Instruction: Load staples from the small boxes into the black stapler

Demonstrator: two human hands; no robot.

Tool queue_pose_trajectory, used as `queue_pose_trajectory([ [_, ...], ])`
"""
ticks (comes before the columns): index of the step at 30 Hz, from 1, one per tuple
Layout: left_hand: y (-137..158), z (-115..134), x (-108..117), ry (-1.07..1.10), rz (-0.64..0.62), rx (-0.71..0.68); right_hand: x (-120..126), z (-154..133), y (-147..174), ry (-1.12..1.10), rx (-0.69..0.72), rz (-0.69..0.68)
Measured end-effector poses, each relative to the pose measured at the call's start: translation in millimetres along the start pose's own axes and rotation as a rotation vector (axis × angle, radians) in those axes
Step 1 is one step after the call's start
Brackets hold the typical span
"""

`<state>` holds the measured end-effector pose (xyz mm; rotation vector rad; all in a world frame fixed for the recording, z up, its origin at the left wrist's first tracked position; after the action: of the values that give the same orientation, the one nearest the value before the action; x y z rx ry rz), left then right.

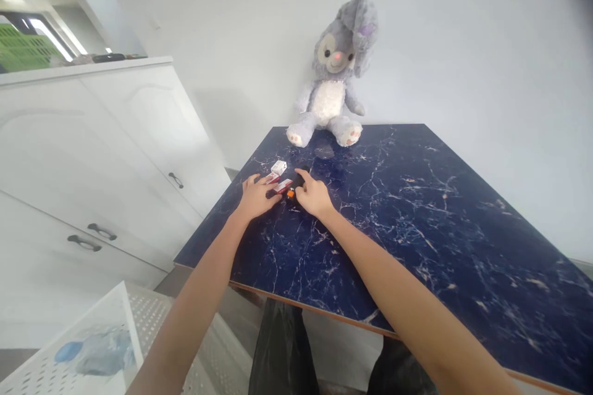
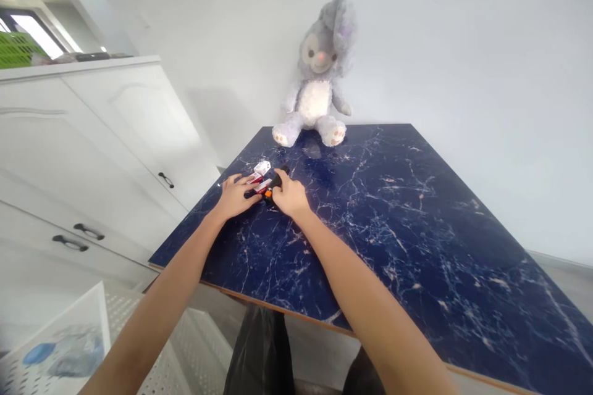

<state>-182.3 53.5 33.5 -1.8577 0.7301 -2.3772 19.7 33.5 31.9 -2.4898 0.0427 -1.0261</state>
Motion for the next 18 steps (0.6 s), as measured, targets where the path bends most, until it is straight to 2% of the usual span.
queue_pose_trajectory([
  [6, 1.8, -2.3, 1.7, -0.051, 0.075, 0.132, 2.0, -3.0, 0.7, -0.032, 0.052, -0.031],
  [12, -0.2, -14.3, 3.2, -0.003, 0.106, 0.266, 2.9, -7.2, 3.6, 0.156, 0.036, -0.040],
  [15, -0.9, -14.5, 15.8, 0.079, 0.249, 0.292, 6.4, -5.3, 2.9, 0.215, 0.091, -0.072],
  [18, 1.2, -5.8, 28.8, 0.159, 0.388, 0.249, 7.8, -1.4, -0.4, 0.160, 0.134, -0.120],
])
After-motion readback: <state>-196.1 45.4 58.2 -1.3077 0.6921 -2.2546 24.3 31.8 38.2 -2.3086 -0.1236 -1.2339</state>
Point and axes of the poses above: each hand's wrist, its own y-axis away from the middle knuckle, its own x-axis out of the back of the hand, z = x × y, the point moved 3 cm from there along -y, towards the middle knuckle, and after that the axes turned 6 degrees about x, right-handed, at the moved point
